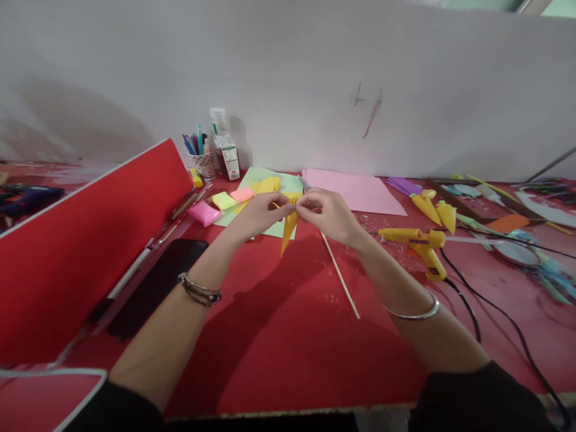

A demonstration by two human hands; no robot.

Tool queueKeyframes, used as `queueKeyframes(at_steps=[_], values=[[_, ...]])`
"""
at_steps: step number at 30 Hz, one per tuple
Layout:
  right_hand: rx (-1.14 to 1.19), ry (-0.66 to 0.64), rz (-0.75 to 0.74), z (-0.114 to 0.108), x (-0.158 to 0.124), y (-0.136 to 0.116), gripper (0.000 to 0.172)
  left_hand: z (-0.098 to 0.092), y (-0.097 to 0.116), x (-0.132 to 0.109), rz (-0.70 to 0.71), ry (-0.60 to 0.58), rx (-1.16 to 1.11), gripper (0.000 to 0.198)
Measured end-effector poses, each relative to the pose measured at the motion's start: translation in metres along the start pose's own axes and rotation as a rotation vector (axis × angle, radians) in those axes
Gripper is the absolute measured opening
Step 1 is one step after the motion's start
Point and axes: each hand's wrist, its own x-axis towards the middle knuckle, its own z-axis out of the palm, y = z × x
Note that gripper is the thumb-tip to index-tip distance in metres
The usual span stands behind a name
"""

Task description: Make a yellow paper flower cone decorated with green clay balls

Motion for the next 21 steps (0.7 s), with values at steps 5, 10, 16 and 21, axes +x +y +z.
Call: queueKeyframes(at_steps=[5,10,16,21], values=[[-0.049,-0.003,0.002,0.002,0.0,-0.004,0.013,-0.001,-0.005,0.001,0.007,-0.024,0.007,0.018],[0.075,0.051,0.064,0.004,0.0,-0.004,0.014,0.002,-0.005,0.0,-0.027,-0.003,-0.064,0.023],[0.358,0.11,0.162,0.012,0.001,0.0,0.013,0.003,0.003,-0.004,-0.104,-0.197,-0.176,0.017],[0.407,0.051,0.143,0.013,0.001,0.003,0.012,0.001,0.003,-0.005,-0.158,-0.189,-0.185,0.022]])
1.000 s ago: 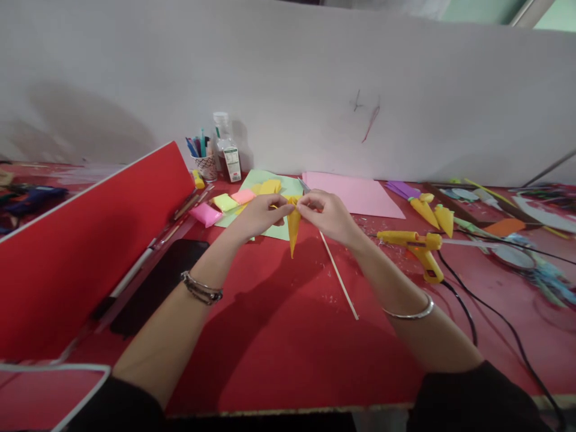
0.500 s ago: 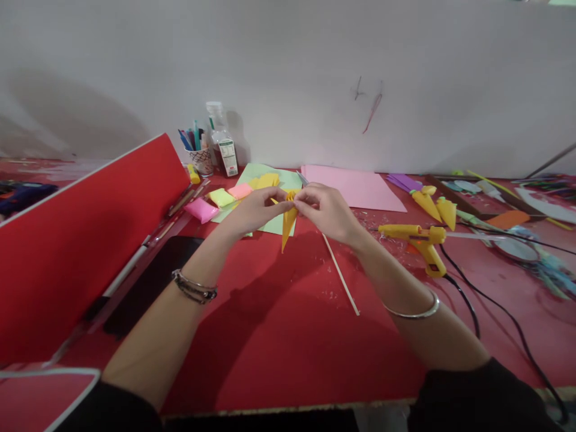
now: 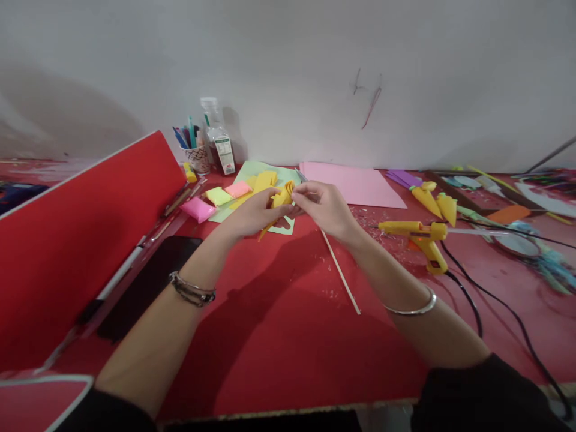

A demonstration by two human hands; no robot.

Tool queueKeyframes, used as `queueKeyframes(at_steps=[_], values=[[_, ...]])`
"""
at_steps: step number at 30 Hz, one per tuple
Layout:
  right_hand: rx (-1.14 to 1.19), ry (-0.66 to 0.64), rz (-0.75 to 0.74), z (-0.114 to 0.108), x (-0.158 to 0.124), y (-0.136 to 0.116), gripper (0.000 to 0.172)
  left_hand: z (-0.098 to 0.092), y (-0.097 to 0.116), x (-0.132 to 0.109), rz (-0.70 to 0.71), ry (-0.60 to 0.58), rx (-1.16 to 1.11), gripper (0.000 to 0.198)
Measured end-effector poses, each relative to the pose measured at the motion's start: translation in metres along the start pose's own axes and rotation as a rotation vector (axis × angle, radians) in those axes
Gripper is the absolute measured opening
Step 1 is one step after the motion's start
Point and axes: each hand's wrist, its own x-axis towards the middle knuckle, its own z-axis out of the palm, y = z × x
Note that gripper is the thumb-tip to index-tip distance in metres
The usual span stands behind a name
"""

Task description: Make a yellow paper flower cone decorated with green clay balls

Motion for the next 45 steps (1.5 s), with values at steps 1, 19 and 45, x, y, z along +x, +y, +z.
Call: queueKeyframes(at_steps=[1,19,45], values=[[-0.01,-0.013,0.003,-0.001,0.0,0.0,0.011,0.0,0.0,0.0,0.006,-0.015,0.013,0.021],[-0.126,-0.09,-0.061,-0.009,0.001,-0.003,0.012,-0.004,0.004,-0.004,0.074,-0.049,0.165,0.016],[0.079,0.145,0.119,0.0,0.0,-0.004,0.012,0.004,-0.006,0.005,0.234,0.284,0.592,0.015]])
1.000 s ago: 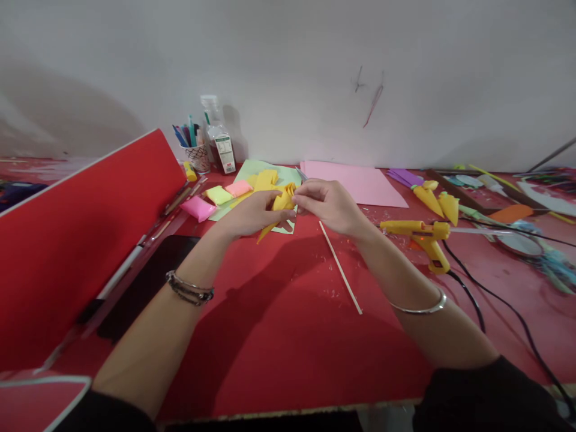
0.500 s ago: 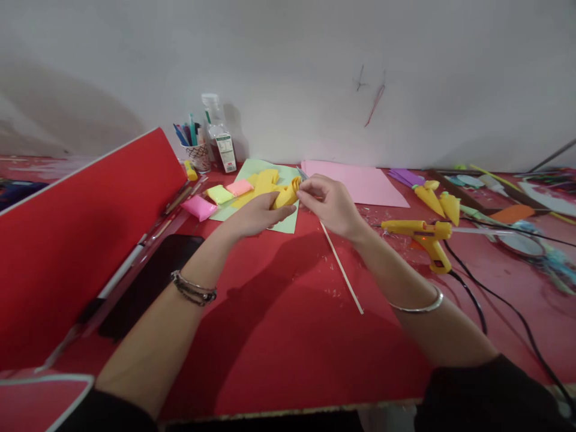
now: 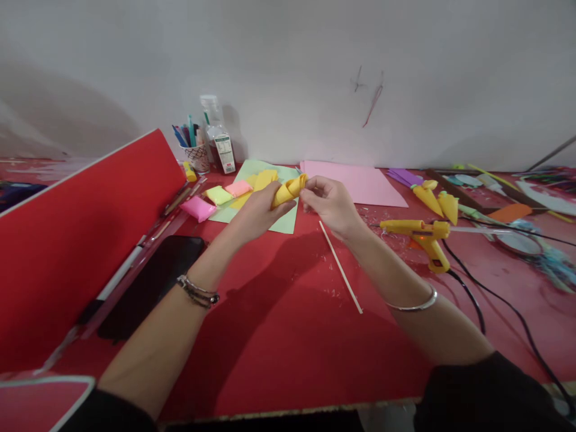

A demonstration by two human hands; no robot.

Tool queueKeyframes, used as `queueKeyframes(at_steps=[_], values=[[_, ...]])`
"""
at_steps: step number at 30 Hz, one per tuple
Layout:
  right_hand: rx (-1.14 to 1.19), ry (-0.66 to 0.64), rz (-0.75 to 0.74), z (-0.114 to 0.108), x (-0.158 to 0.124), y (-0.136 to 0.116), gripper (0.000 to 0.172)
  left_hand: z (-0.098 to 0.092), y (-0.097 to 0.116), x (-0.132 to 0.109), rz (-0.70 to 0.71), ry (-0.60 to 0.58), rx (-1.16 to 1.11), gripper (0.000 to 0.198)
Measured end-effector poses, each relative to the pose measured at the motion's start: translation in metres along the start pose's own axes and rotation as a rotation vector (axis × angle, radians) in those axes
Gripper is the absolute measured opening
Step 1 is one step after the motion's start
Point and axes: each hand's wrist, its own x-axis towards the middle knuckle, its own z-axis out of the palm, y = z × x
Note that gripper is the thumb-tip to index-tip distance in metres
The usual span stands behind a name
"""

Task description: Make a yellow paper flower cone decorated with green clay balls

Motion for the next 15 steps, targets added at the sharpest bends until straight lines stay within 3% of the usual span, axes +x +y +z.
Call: queueKeyframes(at_steps=[5,11,15], values=[[0.123,0.016,0.099,0.0021,-0.0015,0.0022,0.013,0.0021,-0.0004,-0.0026,0.063,0.026,0.159,0.019],[-0.076,-0.039,-0.122,0.0005,-0.0014,0.0021,0.017,-0.0004,0.0029,-0.0042,0.018,-0.055,0.285,0.025],[-0.163,-0.039,-0.173,-0.0003,-0.0005,0.0032,0.016,-0.0022,0.0028,-0.0043,0.042,-0.044,0.314,0.025]])
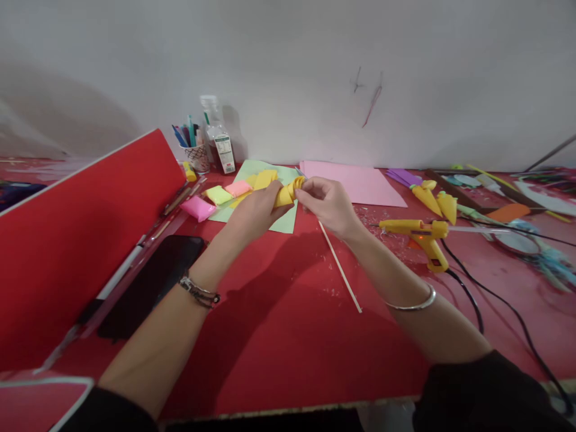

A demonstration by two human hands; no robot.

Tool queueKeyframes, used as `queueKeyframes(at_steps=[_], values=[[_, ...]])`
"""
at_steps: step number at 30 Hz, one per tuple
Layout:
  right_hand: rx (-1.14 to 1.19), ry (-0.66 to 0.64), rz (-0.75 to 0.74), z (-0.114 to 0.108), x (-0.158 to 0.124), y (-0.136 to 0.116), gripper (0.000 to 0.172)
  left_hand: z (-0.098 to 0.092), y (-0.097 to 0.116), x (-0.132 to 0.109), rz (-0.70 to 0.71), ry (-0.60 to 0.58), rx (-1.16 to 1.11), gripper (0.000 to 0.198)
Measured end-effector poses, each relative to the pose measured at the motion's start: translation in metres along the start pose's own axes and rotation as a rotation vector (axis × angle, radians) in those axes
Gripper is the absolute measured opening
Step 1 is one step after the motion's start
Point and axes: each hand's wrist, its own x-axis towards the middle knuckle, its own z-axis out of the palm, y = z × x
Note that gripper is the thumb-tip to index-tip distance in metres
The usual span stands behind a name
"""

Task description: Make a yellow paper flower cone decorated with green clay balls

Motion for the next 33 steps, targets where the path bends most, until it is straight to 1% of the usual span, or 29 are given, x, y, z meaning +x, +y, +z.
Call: queueKeyframes(at_steps=[3,5,6,7,8,9,10,12,14,16,20,26,33], values=[[-0.169,0.027,-0.079,-0.001,0.0,0.002,0.015,0.001,0.001,0.0,-0.012,-0.024,0.042,0.028],[-0.279,0.061,-0.148,-0.004,-0.001,0.003,0.009,0.001,0.001,0.0,-0.022,-0.048,0.068,0.029],[-0.32,0.07,-0.186,-0.005,-0.001,0.003,0.012,0.001,0.002,0.0,-0.024,-0.061,0.075,0.029],[-0.357,0.065,-0.228,-0.006,-0.001,0.003,0.019,0.001,0.002,0.0,-0.023,-0.071,0.079,0.029],[-0.391,0.049,-0.275,-0.008,-0.002,0.003,0.025,0.0,0.002,0.0,-0.023,-0.076,0.08,0.029],[-0.427,0.023,-0.322,-0.009,-0.002,0.002,0.027,0.0,0.002,0.0,-0.024,-0.077,0.079,0.029],[-0.459,-0.006,-0.363,-0.01,-0.001,0.001,0.025,-0.001,0.002,0.0,-0.023,-0.074,0.076,0.028],[-0.496,-0.046,-0.403,-0.011,-0.001,0.0,0.014,-0.003,0.0,0.0,-0.019,-0.061,0.071,0.027],[-0.483,-0.052,-0.395,-0.011,0.0,-0.001,0.008,-0.004,-0.002,-0.001,-0.006,-0.056,0.061,0.026],[-0.456,-0.045,-0.373,-0.01,0.0,-0.001,0.006,-0.004,-0.003,-0.001,0.014,-0.044,0.05,0.026],[-0.417,-0.047,-0.337,-0.011,0.001,-0.001,0.007,-0.001,-0.005,-0.001,0.051,-0.012,0.038,0.031],[-0.376,-0.062,-0.215,-0.011,0.002,-0.002,0.013,-0.001,-0.001,-0.001,0.052,-0.06,0.036,0.04],[-0.342,-0.093,-0.213,-0.01,0.001,-0.005,0.009,-0.003,-0.003,0.0,0.041,-0.06,-0.03,0.038]])
